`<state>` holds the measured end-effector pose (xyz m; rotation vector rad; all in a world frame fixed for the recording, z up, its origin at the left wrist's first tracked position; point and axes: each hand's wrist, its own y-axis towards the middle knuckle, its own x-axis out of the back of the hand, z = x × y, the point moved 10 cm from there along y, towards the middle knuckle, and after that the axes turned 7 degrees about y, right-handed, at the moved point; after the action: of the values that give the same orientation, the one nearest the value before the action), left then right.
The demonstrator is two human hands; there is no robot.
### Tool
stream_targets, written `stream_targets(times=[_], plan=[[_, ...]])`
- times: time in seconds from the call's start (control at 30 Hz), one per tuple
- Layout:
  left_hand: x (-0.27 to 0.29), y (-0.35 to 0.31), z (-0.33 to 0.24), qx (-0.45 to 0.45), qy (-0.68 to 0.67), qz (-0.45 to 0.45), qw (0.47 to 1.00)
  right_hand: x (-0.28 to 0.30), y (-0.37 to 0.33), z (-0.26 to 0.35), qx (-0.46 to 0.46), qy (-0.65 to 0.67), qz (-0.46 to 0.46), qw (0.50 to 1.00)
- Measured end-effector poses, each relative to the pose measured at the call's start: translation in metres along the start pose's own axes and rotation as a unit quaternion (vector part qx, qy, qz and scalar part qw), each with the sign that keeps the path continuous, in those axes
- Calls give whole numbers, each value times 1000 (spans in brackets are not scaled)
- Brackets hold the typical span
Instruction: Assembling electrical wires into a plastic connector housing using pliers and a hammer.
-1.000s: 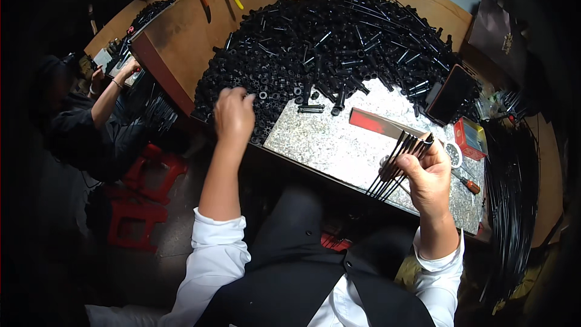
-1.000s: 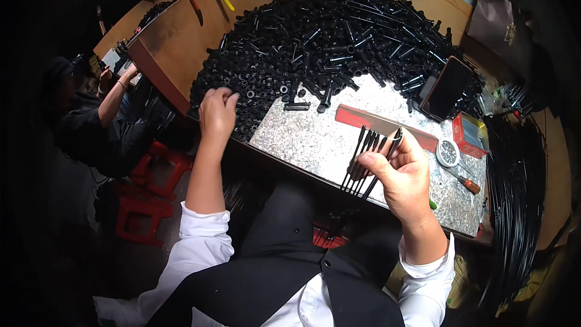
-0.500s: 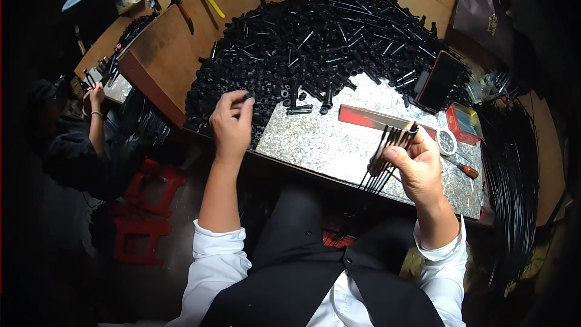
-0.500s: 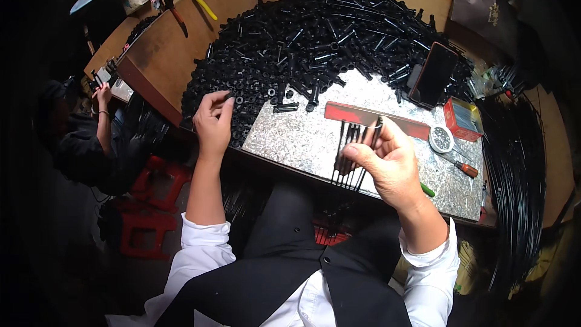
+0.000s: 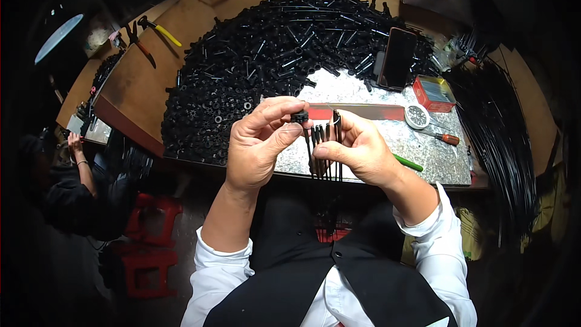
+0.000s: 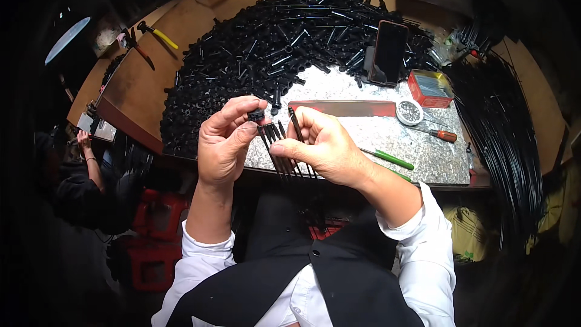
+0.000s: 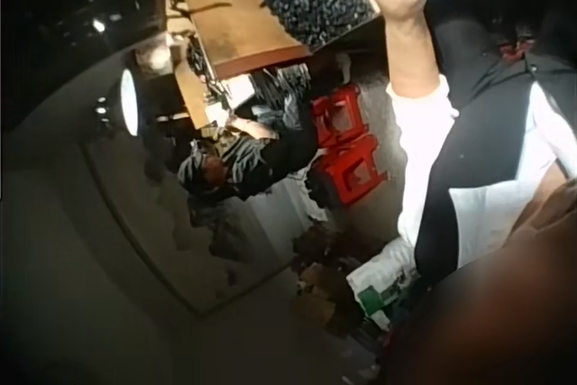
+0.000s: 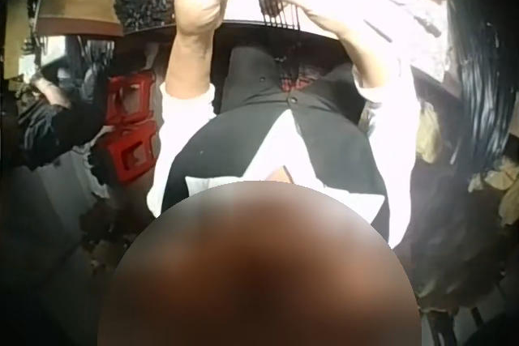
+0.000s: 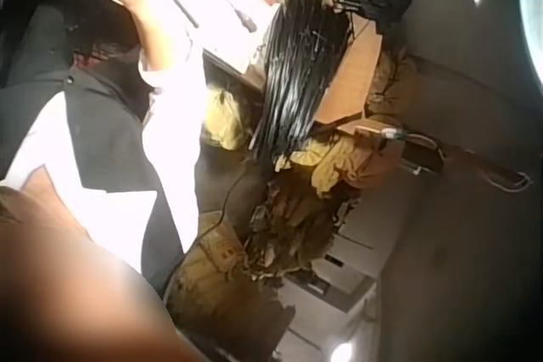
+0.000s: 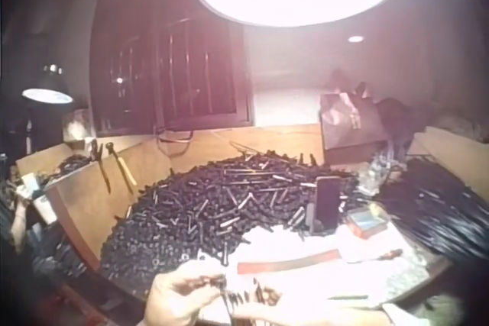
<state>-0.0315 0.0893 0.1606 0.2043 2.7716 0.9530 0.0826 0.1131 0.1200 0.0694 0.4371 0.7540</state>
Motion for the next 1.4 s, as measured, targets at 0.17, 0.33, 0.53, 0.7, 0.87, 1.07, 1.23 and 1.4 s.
stream_targets(times=[0.17, 0.33, 0.53, 0.7, 0.87, 1.07, 1.23, 1.4], plan=[[-5, -1, 0, 8, -7, 19, 1000, -1, -1, 0, -7, 20, 2, 1000], [-3, -1, 2, 18, 3, 23, 1000, 0, 0, 0, 1, 25, 2, 1000], [-4, 0, 3, 12, -7, 35, 999, 1, -1, -1, -3, 31, -3, 1000], [-11, -2, -7, 26, -24, 32, 999, 1, 0, 0, 8, 17, -1, 1000], [-12, -2, -9, 13, 4, 24, 1000, -2, -1, 1, 6, -22, -4, 1000], [-10, -1, -8, 33, 40, 25, 998, -1, -2, 1, 19, -52, 3, 998], [-13, 0, -9, 28, 38, 39, 998, -11, -4, -4, -17, -23, 47, 998], [-16, 1, -7, 4, 9, 51, 999, -11, -3, -3, -36, -7, 88, 995]])
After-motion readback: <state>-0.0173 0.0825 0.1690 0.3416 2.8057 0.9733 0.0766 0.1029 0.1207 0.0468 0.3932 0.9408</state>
